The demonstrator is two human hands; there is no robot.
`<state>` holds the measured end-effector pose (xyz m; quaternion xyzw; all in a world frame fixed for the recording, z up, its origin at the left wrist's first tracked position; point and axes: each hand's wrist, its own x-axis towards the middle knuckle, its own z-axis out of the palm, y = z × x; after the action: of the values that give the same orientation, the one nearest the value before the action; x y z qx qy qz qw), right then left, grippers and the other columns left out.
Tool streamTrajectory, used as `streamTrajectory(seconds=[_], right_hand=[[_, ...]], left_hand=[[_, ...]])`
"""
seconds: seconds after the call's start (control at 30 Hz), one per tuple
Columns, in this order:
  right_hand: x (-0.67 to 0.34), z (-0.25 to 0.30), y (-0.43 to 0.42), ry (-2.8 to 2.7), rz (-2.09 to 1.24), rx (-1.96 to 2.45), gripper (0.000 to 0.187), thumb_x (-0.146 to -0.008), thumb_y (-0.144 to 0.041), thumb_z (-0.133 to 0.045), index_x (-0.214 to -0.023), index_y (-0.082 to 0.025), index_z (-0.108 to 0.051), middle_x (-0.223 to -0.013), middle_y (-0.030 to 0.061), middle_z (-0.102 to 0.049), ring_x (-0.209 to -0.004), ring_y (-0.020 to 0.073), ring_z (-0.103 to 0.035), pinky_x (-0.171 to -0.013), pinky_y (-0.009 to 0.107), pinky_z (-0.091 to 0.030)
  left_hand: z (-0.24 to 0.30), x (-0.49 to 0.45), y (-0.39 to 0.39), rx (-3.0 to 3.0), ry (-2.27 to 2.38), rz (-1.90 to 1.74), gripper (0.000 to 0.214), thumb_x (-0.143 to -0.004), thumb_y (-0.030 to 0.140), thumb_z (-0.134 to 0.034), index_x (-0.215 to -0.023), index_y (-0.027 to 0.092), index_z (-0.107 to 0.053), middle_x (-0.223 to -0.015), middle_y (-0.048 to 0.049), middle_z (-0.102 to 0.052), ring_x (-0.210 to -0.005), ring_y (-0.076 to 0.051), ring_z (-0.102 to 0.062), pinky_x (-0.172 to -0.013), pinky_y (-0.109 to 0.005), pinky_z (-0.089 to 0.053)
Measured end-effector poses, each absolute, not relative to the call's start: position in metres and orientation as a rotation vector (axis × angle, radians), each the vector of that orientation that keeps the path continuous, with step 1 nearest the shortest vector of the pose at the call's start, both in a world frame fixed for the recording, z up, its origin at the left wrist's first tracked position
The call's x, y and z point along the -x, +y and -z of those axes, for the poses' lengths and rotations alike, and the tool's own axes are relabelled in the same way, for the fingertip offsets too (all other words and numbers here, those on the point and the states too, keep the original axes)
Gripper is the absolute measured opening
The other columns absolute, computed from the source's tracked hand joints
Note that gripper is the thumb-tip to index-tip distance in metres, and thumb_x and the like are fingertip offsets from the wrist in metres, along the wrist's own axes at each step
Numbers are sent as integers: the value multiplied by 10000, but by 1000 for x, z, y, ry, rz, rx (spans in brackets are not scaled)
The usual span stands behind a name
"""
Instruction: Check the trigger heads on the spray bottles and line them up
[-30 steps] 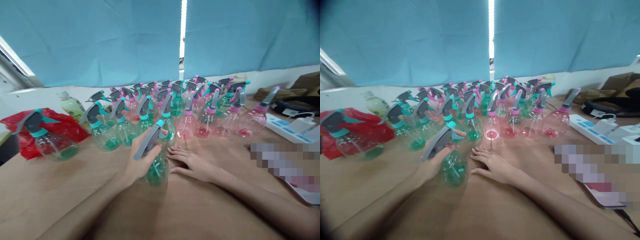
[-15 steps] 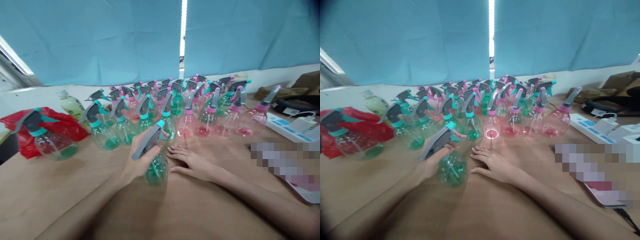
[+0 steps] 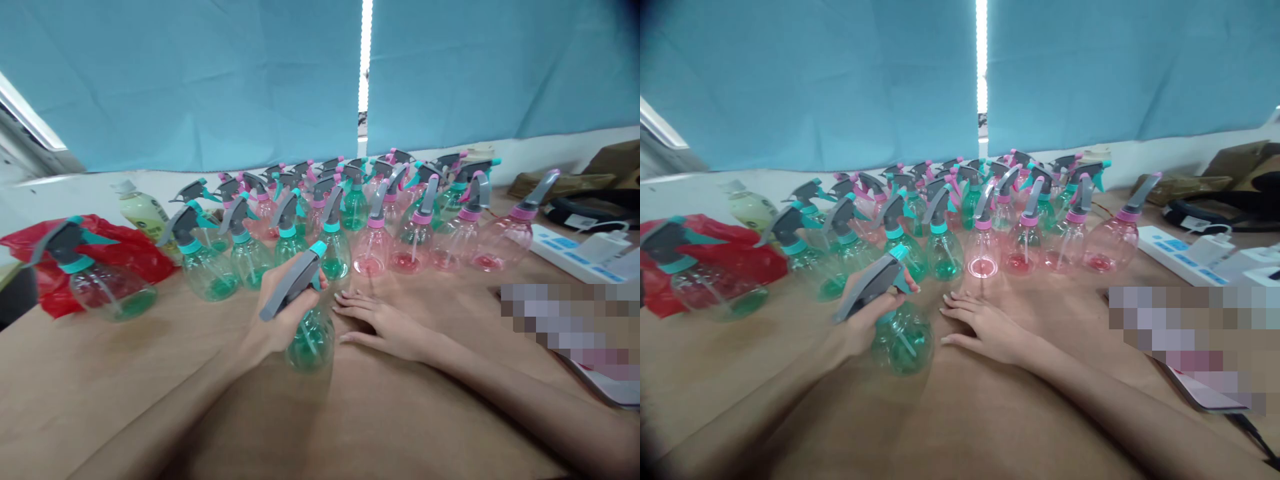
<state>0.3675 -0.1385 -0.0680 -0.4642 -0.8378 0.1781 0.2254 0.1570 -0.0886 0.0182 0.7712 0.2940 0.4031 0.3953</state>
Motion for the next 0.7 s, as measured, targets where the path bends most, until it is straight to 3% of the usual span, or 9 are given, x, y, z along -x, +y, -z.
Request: streamTrajectory(seconds=[0.37, 0.7], right_hand=[[-368, 69, -139, -2303, -495, 1291, 614, -916, -584, -448, -1419, -231, -445, -1500, 60, -394, -1406, 248, -316, -1156, 481, -261], [-368, 69, -139, -2281, -506, 1282, 606, -911, -581, -462, -1418, -249, -446, -1499, 58, -395, -1405, 249, -318, -1156, 483, -263]], left_hand=[[-16, -155, -86, -1959, 716, -1019, 71, -746, 201, -538, -790, 209, -593, -778, -14, -588, -736, -180, -578, -716, -319, -456], [-18, -158, -89, -2024, 837, -987, 332, -826, 258, -539, -1145, 222, -623, -564, 27, -512, -656, -188, -586, -630, -286, -453]])
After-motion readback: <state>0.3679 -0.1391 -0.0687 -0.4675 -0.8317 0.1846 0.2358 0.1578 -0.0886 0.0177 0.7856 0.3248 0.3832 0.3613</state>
